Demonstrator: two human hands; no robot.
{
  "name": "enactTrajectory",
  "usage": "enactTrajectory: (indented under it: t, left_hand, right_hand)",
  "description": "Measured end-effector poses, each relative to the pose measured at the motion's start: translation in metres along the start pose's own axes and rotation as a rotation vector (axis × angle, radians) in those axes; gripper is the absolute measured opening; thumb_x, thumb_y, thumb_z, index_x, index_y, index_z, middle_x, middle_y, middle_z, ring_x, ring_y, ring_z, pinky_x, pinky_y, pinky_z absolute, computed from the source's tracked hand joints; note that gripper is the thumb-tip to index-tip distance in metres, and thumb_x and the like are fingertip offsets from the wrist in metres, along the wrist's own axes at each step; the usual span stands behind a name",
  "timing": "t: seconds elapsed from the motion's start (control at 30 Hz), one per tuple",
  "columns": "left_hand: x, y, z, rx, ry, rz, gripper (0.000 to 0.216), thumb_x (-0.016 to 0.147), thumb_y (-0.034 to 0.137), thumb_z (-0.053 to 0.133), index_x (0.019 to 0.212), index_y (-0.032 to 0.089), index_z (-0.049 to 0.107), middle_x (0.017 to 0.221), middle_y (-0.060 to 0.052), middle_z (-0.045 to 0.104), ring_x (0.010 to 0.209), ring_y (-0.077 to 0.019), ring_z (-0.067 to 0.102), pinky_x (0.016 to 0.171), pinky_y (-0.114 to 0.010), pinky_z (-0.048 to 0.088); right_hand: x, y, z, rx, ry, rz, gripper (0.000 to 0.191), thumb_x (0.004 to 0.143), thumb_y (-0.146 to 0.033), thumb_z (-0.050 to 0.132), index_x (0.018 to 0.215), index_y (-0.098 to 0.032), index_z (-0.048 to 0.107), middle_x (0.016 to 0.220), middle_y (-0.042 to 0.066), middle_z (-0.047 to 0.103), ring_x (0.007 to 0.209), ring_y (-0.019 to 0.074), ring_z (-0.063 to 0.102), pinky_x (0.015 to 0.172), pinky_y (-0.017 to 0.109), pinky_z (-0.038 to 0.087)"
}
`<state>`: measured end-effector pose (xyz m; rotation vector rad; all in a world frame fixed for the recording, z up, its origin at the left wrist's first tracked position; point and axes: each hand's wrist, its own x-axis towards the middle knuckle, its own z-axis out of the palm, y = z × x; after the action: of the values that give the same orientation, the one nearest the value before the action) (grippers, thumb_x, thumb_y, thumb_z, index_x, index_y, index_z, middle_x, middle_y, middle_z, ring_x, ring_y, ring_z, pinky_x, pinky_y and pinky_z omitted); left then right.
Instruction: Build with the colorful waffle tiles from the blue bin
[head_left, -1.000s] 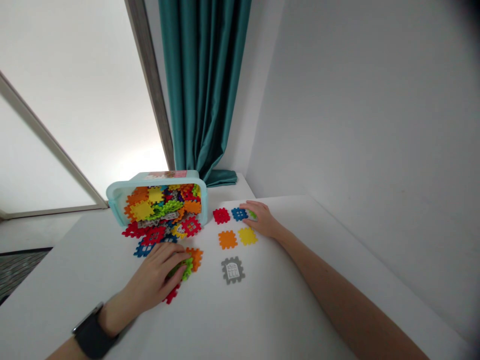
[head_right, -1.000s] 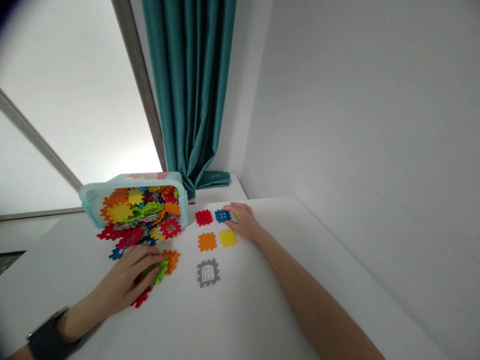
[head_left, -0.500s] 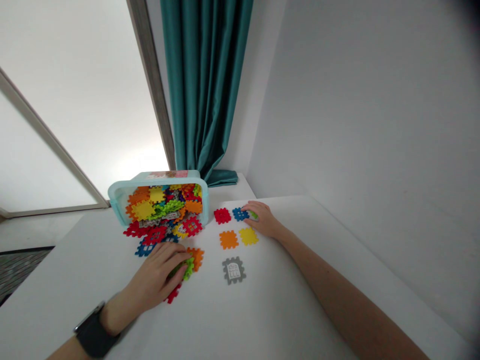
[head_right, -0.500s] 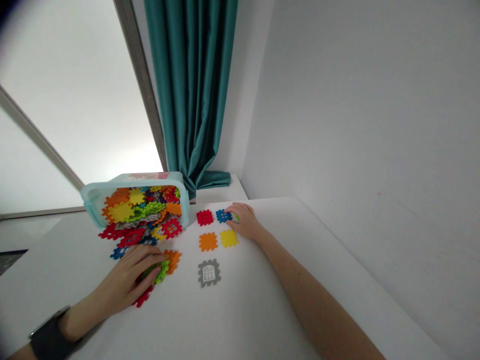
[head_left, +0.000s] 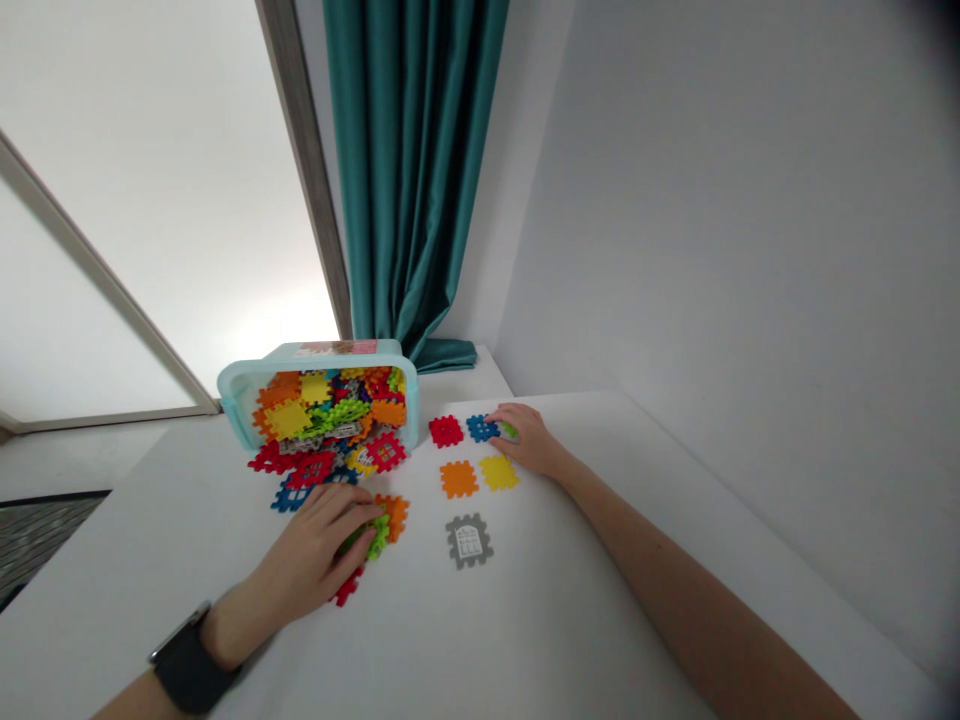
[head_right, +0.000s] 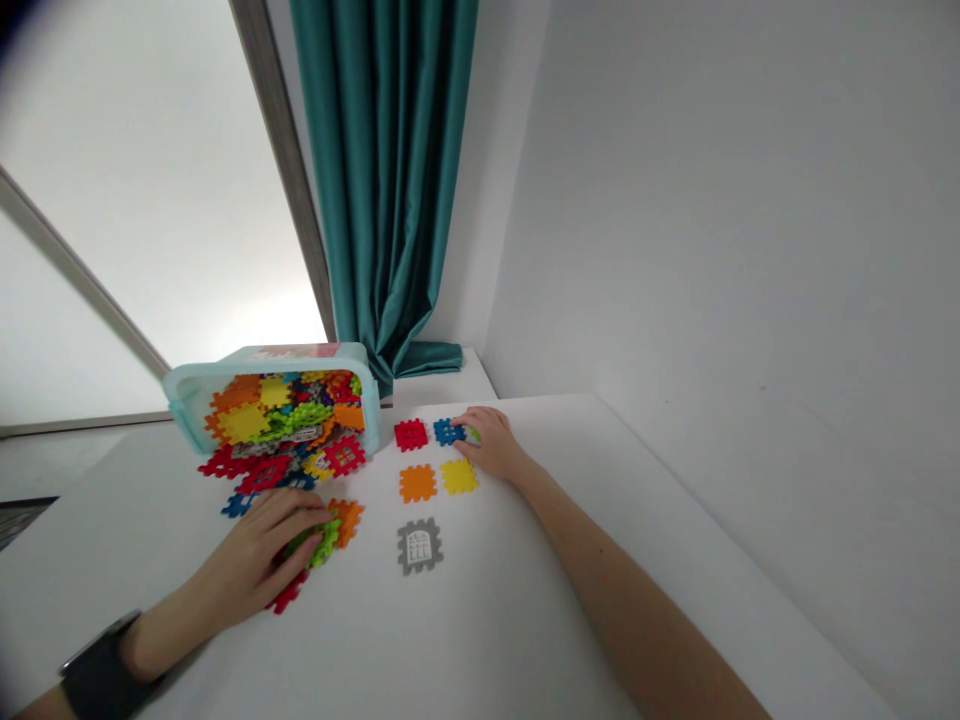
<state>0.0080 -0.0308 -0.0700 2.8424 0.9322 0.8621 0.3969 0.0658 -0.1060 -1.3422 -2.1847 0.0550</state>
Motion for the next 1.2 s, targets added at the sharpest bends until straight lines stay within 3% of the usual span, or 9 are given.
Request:
enactTrajectory:
  t: [0.37,0.53,0.87,1.07,1.2]
  left_hand:
    - [-0.001,0.0,-0.001,-0.002,-0.02,-0.004,0.022,0.099,0.021,0.048,0.114,0.022,0.064,0.108,-0.009,0.067,0.097,-0.0222,0.062,0.087,-0.037,0.049]
    - [0.001,0.003,-0.004,-0.001,-0.027,-0.021,0.021,0.099,0.021,0.048,0.111,0.021,0.065,0.108,-0.009,0.067,0.097,-0.0226,0.062,0.088,-0.037,0.049]
    - [0.003,0.01,-0.007,-0.01,-0.001,-0.053,0.02,0.099,0.02,0.046,0.105,0.02,0.066,0.105,-0.009,0.068,0.095,-0.0223,0.062,0.085,-0.038,0.049]
    - [0.0,0.012,-0.009,0.025,0.072,-0.134,0.02,0.097,0.018,0.047,0.097,0.019,0.067,0.096,-0.008,0.067,0.088,-0.0222,0.06,0.079,-0.037,0.048]
    - [-0.001,0.013,-0.014,0.054,0.119,-0.174,0.022,0.096,0.016,0.045,0.092,0.018,0.067,0.094,-0.008,0.066,0.088,-0.0226,0.057,0.079,-0.037,0.048]
  right_hand:
    - [0.001,-0.002,-0.006,0.103,0.055,0.036,0.024,0.086,-0.03,0.063,0.109,-0.026,0.07,0.116,0.009,0.071,0.118,0.0286,0.061,0.107,0.05,0.043]
    - [0.001,-0.016,-0.015,0.173,0.09,0.038,0.021,0.09,-0.029,0.056,0.106,-0.024,0.07,0.111,0.009,0.071,0.113,0.0269,0.063,0.105,0.049,0.046]
    - [-0.002,-0.112,-0.024,0.234,-0.003,-0.179,0.021,0.094,-0.023,0.055,0.11,-0.026,0.068,0.116,0.009,0.07,0.116,0.0261,0.061,0.106,0.05,0.044]
    - [0.0,-0.166,-0.014,0.225,-0.097,-0.29,0.026,0.092,-0.018,0.057,0.117,-0.023,0.063,0.113,0.008,0.069,0.111,0.0252,0.06,0.102,0.047,0.044]
    - [0.004,-0.191,-0.006,0.174,-0.179,-0.349,0.022,0.091,-0.016,0.061,0.112,-0.022,0.063,0.109,0.007,0.07,0.107,0.0243,0.06,0.099,0.044,0.045]
